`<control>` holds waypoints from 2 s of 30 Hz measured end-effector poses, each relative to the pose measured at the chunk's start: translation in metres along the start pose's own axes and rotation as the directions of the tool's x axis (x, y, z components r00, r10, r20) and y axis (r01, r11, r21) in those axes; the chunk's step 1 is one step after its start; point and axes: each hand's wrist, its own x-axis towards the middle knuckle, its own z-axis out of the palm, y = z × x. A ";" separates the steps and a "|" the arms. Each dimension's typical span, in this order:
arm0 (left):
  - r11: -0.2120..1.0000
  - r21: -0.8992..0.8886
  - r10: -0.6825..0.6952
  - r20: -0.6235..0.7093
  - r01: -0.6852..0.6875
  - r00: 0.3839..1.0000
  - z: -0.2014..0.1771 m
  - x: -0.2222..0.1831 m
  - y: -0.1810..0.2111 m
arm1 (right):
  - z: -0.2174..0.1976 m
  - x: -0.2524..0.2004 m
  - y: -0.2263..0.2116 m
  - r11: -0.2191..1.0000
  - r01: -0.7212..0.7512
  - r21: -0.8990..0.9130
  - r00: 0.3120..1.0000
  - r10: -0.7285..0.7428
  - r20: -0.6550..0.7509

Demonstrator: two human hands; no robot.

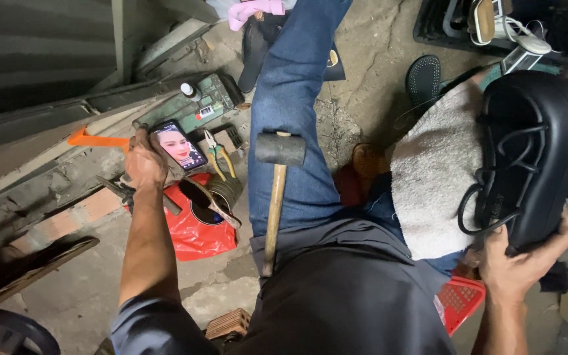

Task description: The person is repairing a black sandal by hammering the sole and brushing it.

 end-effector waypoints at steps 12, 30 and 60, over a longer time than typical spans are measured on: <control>0.996 -0.079 0.032 -0.043 -0.036 0.999 -0.002 -0.033 -0.005 | 0.000 0.009 -0.007 0.998 0.060 0.029 0.998 -0.060 0.002; 0.837 -0.513 0.114 -0.173 -0.188 0.978 -0.016 -0.100 0.063 | 0.003 0.006 0.003 0.998 0.052 -0.031 0.998 -0.052 -0.026; 0.405 -0.677 0.866 0.069 -0.615 0.494 -0.069 -0.286 0.310 | 0.006 0.019 0.014 0.997 -0.078 -0.015 0.993 0.079 0.084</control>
